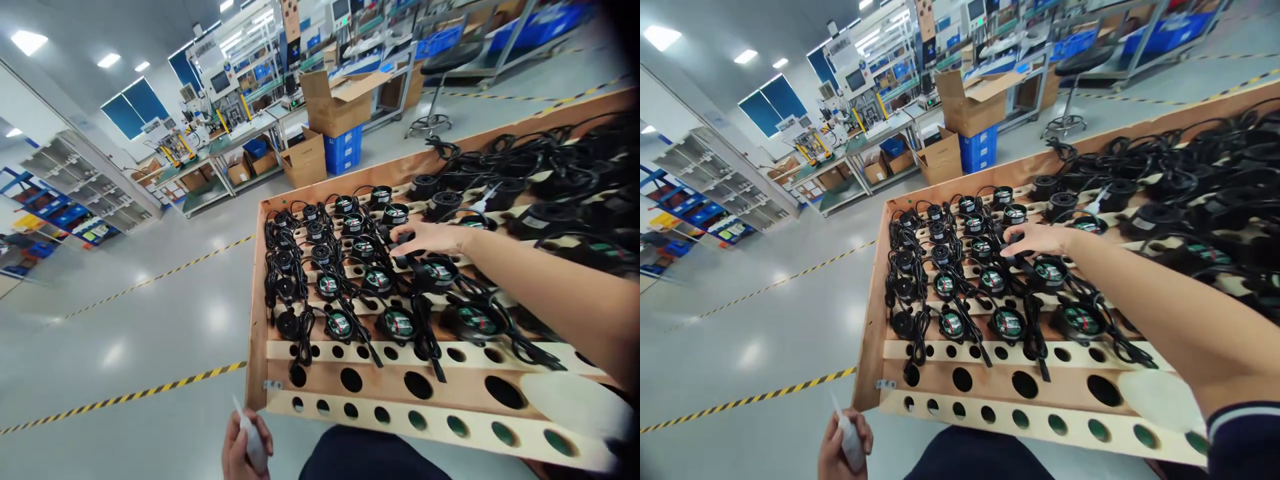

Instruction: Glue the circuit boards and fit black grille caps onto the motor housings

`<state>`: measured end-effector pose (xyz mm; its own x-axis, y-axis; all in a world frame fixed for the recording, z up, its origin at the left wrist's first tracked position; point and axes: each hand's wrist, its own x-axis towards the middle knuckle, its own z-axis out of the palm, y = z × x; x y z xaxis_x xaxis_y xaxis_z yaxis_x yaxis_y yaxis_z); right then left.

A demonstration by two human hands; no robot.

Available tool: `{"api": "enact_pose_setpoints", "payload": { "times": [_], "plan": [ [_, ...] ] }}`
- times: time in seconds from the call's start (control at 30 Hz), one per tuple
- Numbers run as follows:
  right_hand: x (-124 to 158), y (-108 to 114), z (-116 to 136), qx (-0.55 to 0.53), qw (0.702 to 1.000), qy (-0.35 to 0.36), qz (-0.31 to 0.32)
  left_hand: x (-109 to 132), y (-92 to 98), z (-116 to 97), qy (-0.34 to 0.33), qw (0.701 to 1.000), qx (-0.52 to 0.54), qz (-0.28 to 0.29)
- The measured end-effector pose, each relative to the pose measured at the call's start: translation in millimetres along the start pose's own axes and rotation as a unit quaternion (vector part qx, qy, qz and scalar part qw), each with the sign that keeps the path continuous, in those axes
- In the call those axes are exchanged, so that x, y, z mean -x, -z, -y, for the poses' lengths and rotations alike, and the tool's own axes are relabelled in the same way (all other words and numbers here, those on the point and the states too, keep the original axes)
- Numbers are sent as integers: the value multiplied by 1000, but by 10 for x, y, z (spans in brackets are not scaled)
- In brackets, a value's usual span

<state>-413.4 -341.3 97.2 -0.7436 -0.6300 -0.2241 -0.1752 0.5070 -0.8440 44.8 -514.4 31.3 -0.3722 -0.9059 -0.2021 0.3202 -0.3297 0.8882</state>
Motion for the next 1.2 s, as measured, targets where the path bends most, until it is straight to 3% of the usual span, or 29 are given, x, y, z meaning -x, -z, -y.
{"api": "enact_pose_setpoints", "payload": {
  "times": [0.13, 0.27, 0.4, 0.67, 0.83, 0.93, 1.0, 1.03, 1.1, 1.13, 1.2],
  "plan": [
    [-112, -27, -187, 24, 996, 3, 90, -70, -82, 52, 14, 1000, -12, 6],
    [-110, -63, -305, 39, 995, 9, 95, -198, -17, 73, 27, 998, -33, 38],
    [-72, -46, -237, 59, 996, -3, 66, -330, 71, 68, 35, 995, -54, 76],
    [-40, 70, 33, 43, 997, -16, -64, -448, 148, -142, 21, 989, -68, 127],
    [329, -143, 137, -27, 965, 14, -259, -603, 141, -501, -17, 967, -137, 213],
    [851, -676, 297, -87, 931, 53, -350, -797, 128, -756, -57, 935, -192, 293],
    [1249, -1300, 469, -125, 929, 88, -337, -954, 94, -908, -53, 901, -216, 372],
    [1427, -1677, 580, -152, 933, 117, -305, -1033, 71, -976, -47, 881, -224, 415],
    [1687, -2475, 846, -268, 929, 184, -177, -1175, 24, -1095, -43, 829, -237, 505],
    [1759, -2856, 992, -326, 922, 172, -116, -1237, 6, -1148, -49, 802, -241, 545],
    [1798, -3496, 1275, -490, 863, 112, -55, -1339, -20, -1239, -69, 750, -252, 608]
  ]
}}
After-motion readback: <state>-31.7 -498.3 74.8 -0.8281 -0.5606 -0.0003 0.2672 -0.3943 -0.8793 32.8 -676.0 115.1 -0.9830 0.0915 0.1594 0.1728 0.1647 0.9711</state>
